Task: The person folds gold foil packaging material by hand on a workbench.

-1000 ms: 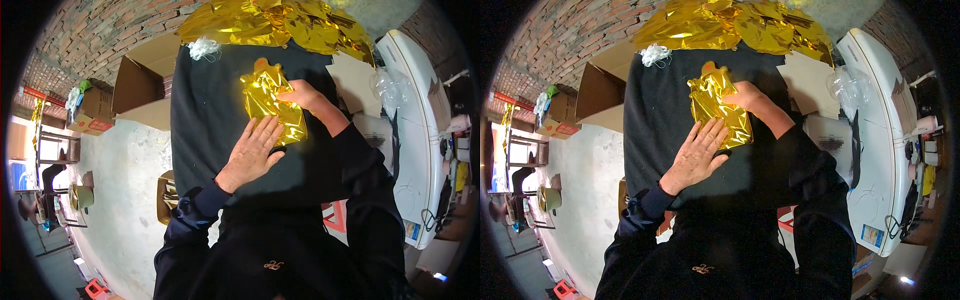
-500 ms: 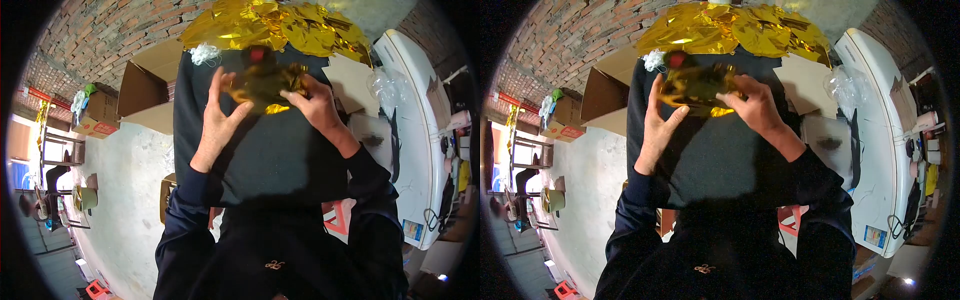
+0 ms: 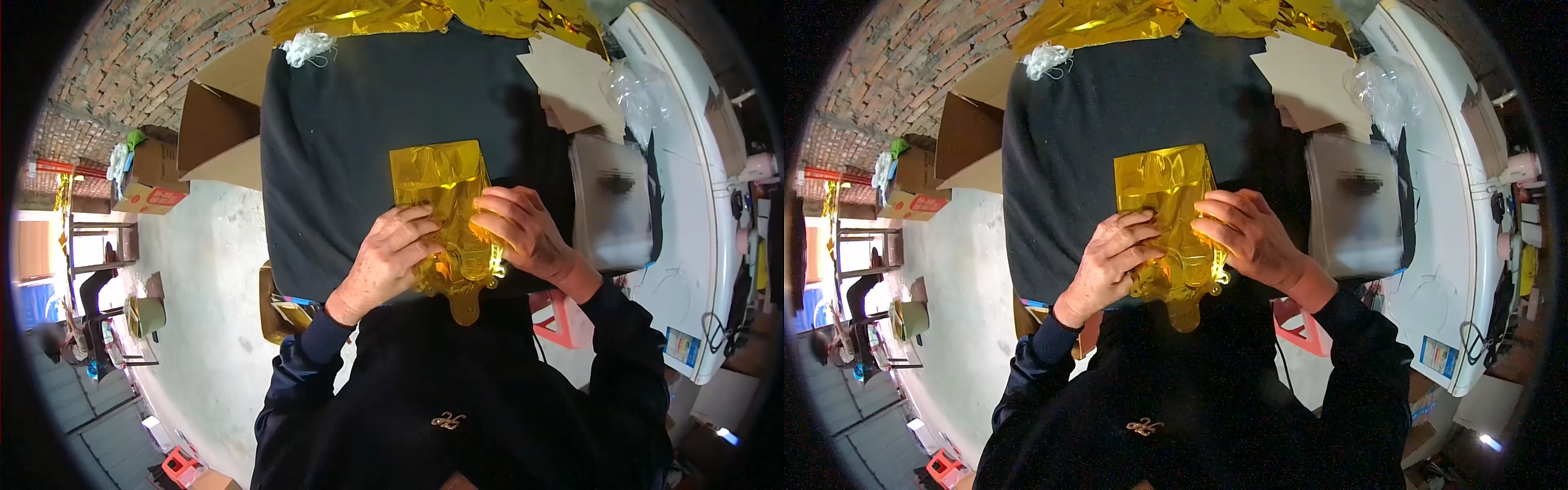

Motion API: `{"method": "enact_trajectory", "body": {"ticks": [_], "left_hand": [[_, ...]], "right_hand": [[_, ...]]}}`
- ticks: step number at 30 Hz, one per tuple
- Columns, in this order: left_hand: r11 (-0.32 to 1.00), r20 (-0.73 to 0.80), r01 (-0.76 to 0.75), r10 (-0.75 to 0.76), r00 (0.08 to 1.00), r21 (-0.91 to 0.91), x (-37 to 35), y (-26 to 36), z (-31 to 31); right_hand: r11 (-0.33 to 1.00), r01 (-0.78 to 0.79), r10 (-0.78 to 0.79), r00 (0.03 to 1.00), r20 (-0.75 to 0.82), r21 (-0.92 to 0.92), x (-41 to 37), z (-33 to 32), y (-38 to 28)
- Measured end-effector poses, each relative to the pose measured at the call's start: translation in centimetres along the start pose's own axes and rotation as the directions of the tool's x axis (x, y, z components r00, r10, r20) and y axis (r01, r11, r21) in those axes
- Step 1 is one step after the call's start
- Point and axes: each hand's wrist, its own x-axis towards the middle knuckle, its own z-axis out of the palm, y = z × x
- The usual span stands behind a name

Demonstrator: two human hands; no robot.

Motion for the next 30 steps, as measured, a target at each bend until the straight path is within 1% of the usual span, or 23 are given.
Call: {"method": "enact_trajectory", "body": {"ticks": [2, 5, 9, 12, 13, 16, 20, 25, 28, 30], "left_hand": [[1.0, 0.038, 0.005, -0.006, 0.999, 0.024, -0.2, 0.3, 0.4], [0.998, 0.088, 0.004, -0.009, 0.996, 0.06, -0.4, 0.4, 0.6], [0.997, 0.124, 0.009, -0.019, 0.992, 0.082, -0.2, 0.7, 0.5], [0.997, 0.13, 0.007, -0.018, 0.991, 0.08, -0.1, 0.7, 0.4], [0.997, 0.13, 0.009, -0.019, 0.991, 0.076, -0.1, 0.7, 0.4], [0.998, 0.128, 0.009, -0.017, 0.992, 0.067, -0.1, 0.6, 0.4], [0.999, 0.108, 0.035, -0.033, 0.994, -0.01, 0.1, 0.4, 0.6], [0.997, 0.136, 0.062, -0.054, 0.989, -0.052, -0.2, 0.3, 0.5], [0.996, 0.175, 0.082, -0.073, 0.982, -0.046, 0.2, 0.9, -0.1], [0.991, 0.253, 0.099, -0.072, 0.965, -0.094, 0.4, 1.3, -0.9]], "right_hand": [[0.999, -0.033, 0.033, 0.999, 0.04, 0.001, -0.3, -0.6, -0.5], [0.999, -0.039, 0.041, 0.994, 0.104, -0.019, -1.1, -1.5, -0.5], [0.998, -0.062, 0.062, 0.997, -0.034, -0.022, -0.8, -1.3, 0.2], [0.966, -0.251, 0.256, 0.961, -0.1, 0.062, -0.3, -0.4, 0.4], [0.964, -0.244, 0.259, 0.952, -0.162, 0.107, 0.1, 0.0, 0.7], [0.925, -0.349, 0.37, 0.917, -0.15, 0.152, 0.2, 1.3, 1.4], [0.915, -0.368, 0.393, 0.906, -0.159, 0.163, 0.2, 2.1, 2.0], [0.913, -0.356, 0.384, 0.914, -0.13, 0.198, 0.2, 1.7, 2.1], [0.938, -0.308, 0.328, 0.937, -0.121, 0.159, -0.2, 1.8, 2.5], [0.931, -0.323, 0.343, 0.932, -0.112, 0.168, -0.2, 1.7, 2.0]]}}
